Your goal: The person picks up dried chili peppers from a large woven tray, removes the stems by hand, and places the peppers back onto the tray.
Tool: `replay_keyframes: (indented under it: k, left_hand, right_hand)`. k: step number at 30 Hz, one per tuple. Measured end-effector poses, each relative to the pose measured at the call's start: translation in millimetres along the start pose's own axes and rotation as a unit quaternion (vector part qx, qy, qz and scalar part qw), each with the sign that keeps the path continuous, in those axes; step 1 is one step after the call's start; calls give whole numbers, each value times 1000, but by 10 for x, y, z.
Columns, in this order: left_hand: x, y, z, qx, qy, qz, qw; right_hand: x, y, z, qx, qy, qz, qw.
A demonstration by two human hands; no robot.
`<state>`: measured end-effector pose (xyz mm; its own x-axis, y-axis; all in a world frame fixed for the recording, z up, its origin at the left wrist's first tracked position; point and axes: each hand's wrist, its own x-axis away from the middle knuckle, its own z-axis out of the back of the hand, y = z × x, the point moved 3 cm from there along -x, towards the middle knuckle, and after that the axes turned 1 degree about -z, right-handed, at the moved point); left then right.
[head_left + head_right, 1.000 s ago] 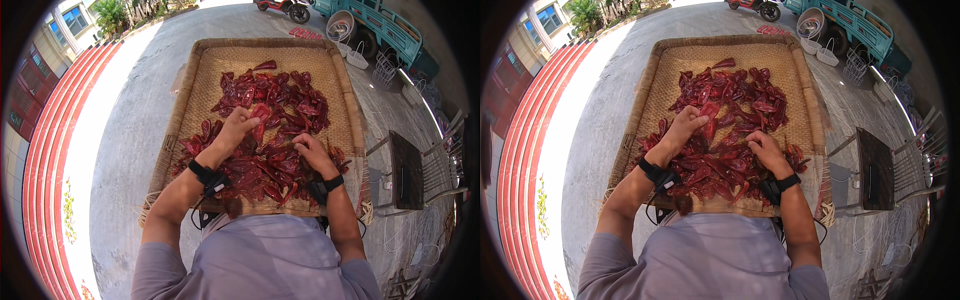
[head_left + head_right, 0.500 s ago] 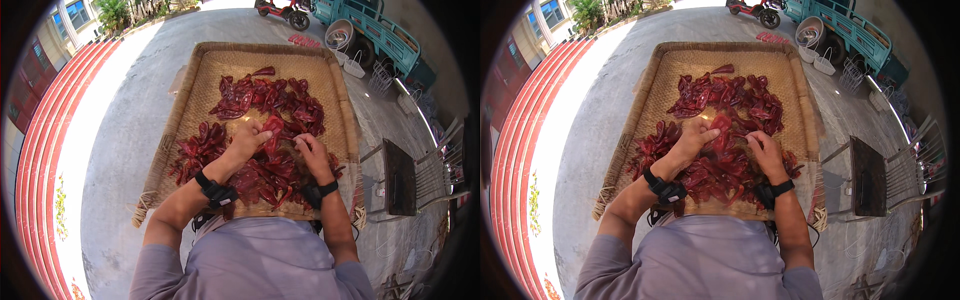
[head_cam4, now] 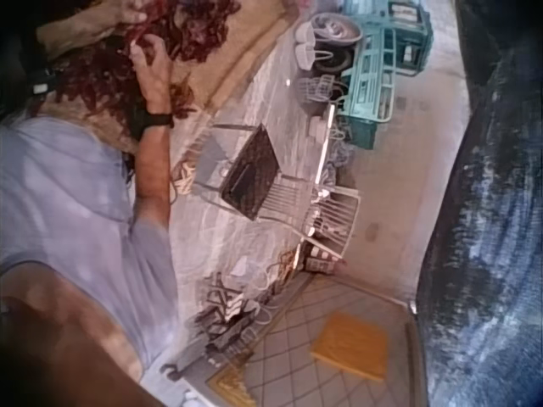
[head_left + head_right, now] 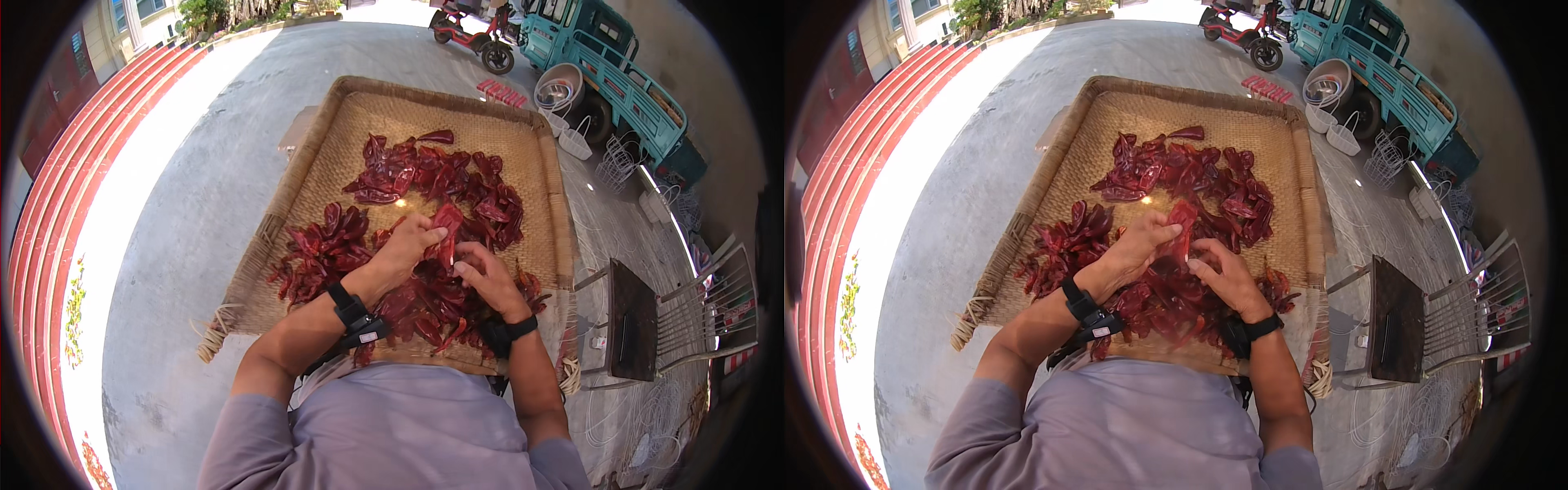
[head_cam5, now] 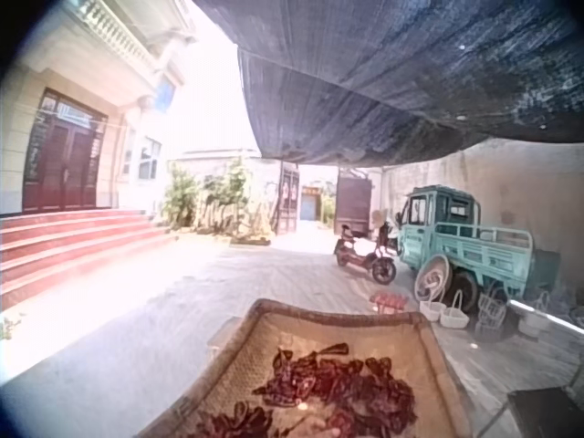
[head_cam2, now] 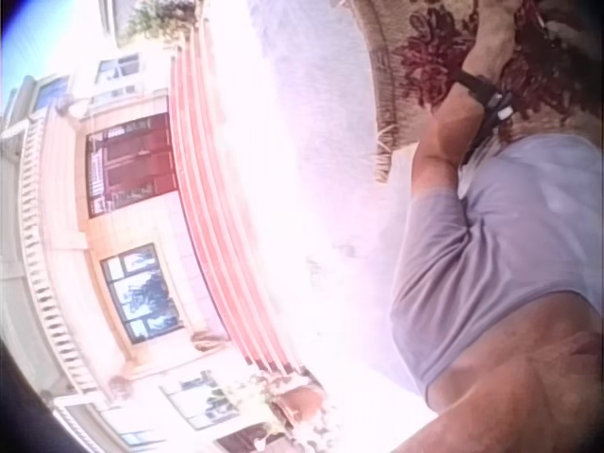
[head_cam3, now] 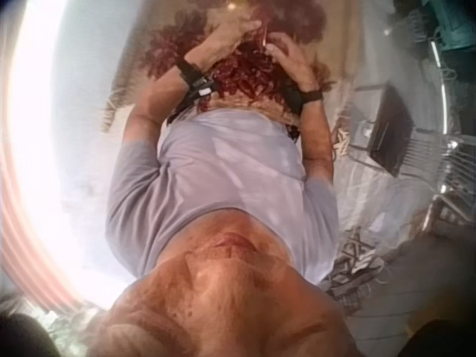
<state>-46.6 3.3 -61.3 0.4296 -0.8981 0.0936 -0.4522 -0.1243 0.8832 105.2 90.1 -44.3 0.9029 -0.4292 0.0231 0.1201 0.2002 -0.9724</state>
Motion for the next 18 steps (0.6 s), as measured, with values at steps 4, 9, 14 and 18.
replay_keyframes:
  k: [4,9,14,18]
  left_hand:
    - [8,-14,-23,-21,7,12,1000]
    - [9,-43,29,-31,-22,-7,999]
    - [49,-43,-6,-55,0,24,998]
    - [82,-55,-19,-47,-43,-12,998]
  right_hand:
    - [-78,90,-37,73,9,21,997]
    - [-80,-84,-93,175,33,39,983]
    - [-73,-43,-56,183,12,17,983]
    - [-46,-117,-57,172,-39,-33,984]
